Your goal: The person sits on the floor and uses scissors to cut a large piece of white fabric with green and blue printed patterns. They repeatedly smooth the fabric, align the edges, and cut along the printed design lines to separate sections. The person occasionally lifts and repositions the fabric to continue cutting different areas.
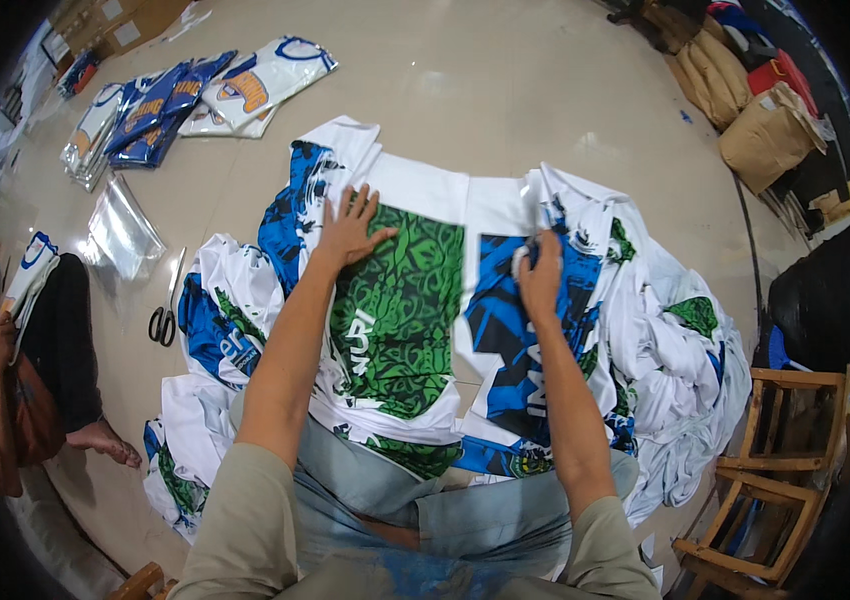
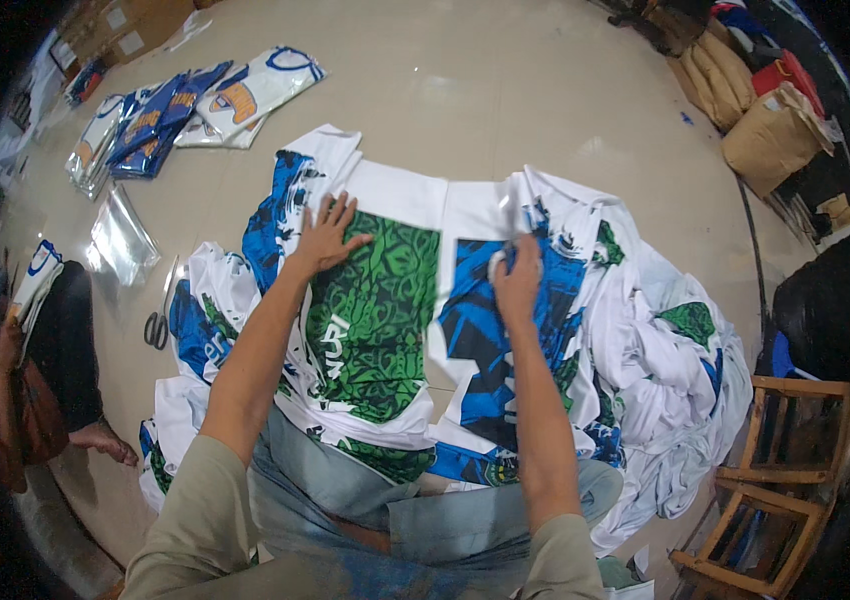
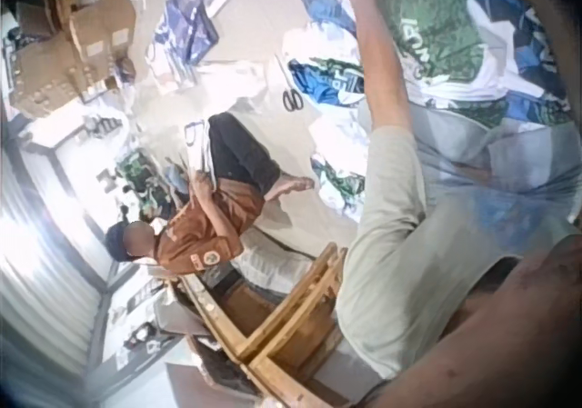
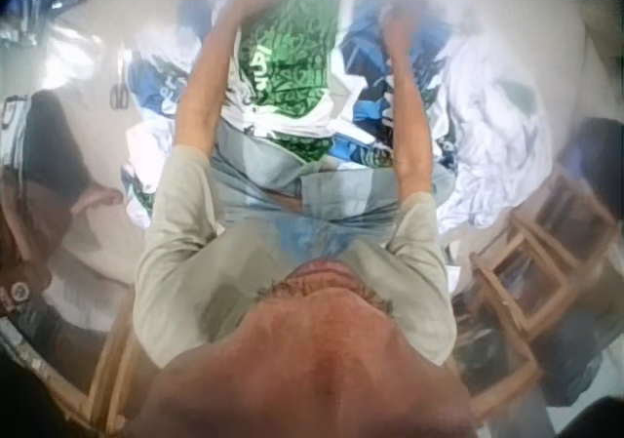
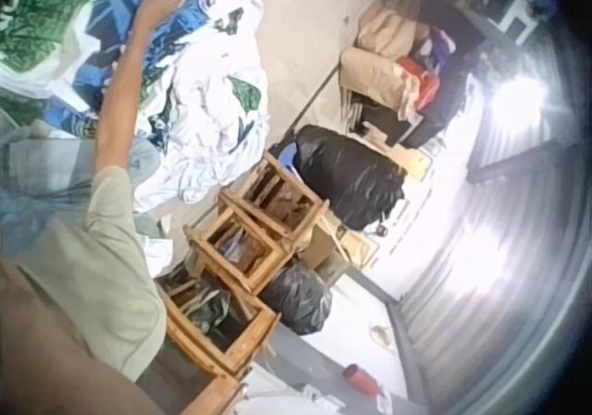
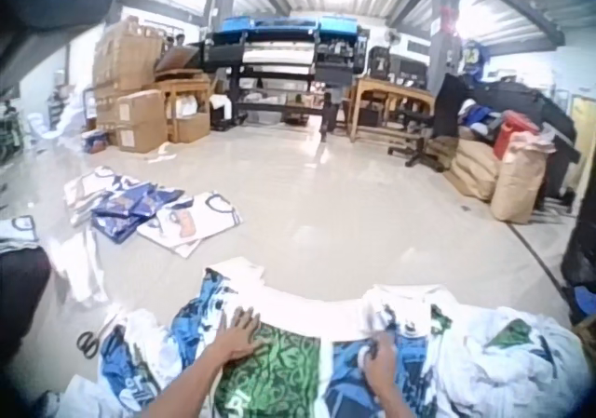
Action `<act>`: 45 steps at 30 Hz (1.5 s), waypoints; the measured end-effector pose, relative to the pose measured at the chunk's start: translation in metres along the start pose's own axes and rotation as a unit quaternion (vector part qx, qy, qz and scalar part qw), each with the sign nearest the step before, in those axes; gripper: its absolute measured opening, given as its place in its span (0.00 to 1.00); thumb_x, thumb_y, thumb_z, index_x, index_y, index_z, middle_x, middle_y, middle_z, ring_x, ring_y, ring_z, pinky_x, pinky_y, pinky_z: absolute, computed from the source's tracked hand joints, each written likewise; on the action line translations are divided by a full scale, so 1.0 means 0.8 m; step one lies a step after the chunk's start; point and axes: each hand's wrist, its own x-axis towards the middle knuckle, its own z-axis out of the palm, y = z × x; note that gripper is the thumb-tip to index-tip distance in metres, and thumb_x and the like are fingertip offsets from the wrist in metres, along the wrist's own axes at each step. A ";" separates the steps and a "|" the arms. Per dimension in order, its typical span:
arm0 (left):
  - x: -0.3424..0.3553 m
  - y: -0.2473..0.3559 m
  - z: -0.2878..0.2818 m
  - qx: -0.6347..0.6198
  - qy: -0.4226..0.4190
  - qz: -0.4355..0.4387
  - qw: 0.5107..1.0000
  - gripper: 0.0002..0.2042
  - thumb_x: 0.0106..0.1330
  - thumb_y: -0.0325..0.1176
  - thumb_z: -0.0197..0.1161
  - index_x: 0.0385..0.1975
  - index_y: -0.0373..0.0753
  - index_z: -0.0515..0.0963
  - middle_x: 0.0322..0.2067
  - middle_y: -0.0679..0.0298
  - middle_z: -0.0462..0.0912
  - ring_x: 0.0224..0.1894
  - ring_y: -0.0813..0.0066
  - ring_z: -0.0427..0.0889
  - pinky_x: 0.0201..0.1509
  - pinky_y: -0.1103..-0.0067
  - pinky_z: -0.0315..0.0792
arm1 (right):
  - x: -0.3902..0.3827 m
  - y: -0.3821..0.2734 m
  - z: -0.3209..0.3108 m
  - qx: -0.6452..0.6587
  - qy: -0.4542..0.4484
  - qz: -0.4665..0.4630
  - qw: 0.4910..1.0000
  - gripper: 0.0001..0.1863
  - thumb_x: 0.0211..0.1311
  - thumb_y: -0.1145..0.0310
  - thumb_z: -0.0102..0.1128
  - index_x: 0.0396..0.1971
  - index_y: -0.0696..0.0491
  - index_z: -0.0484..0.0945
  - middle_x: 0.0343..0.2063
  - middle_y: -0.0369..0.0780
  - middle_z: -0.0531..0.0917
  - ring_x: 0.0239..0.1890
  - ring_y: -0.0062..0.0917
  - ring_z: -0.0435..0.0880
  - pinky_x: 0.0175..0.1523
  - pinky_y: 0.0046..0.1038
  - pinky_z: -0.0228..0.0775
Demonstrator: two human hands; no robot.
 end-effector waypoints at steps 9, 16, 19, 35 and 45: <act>-0.065 0.014 0.015 -0.071 0.176 -0.017 0.982 0.45 0.70 0.68 0.45 0.76 0.38 0.52 0.78 0.49 0.43 0.80 0.49 0.38 0.77 0.47 0.32 | -0.041 -0.073 -0.063 0.208 -0.007 0.207 0.956 0.33 0.67 0.73 0.59 0.69 0.57 0.59 0.53 0.50 0.80 0.52 0.39 0.83 0.56 0.33 0.75; -0.214 0.109 0.028 -0.057 0.107 0.082 0.989 0.49 0.66 0.71 0.49 0.77 0.39 0.49 0.78 0.50 0.43 0.80 0.48 0.38 0.77 0.46 0.32 | -0.248 -0.199 -0.178 0.610 -0.157 0.420 0.653 0.24 0.76 0.62 0.51 0.69 0.47 0.63 0.56 0.47 0.80 0.40 0.28 0.84 0.40 0.27 0.79; -0.250 0.102 0.046 -0.057 0.041 0.034 0.997 0.62 0.52 0.80 0.55 0.78 0.40 0.44 0.78 0.49 0.38 0.80 0.48 0.34 0.76 0.44 0.29 | -0.304 -0.221 -0.182 0.652 -0.155 0.439 0.598 0.27 0.76 0.62 0.53 0.71 0.45 0.61 0.59 0.43 0.79 0.46 0.29 0.84 0.42 0.29 0.79; -0.266 0.105 0.037 -0.101 0.072 -0.026 0.992 0.66 0.47 0.84 0.53 0.77 0.34 0.46 0.78 0.47 0.39 0.79 0.45 0.33 0.73 0.37 0.32 | -0.279 -0.235 -0.098 0.600 -0.090 0.438 0.664 0.32 0.65 0.70 0.68 0.68 0.54 0.69 0.25 0.36 0.81 0.19 0.17 0.75 0.22 0.21 0.63; -0.270 0.102 0.039 -0.079 -0.002 -0.051 0.996 0.72 0.40 0.84 0.59 0.77 0.35 0.39 0.78 0.47 0.33 0.79 0.44 0.28 0.72 0.36 0.32 | -0.253 -0.224 -0.065 0.586 -0.049 0.439 0.679 0.31 0.64 0.69 0.69 0.66 0.56 0.72 0.24 0.35 0.81 0.18 0.17 0.74 0.22 0.20 0.63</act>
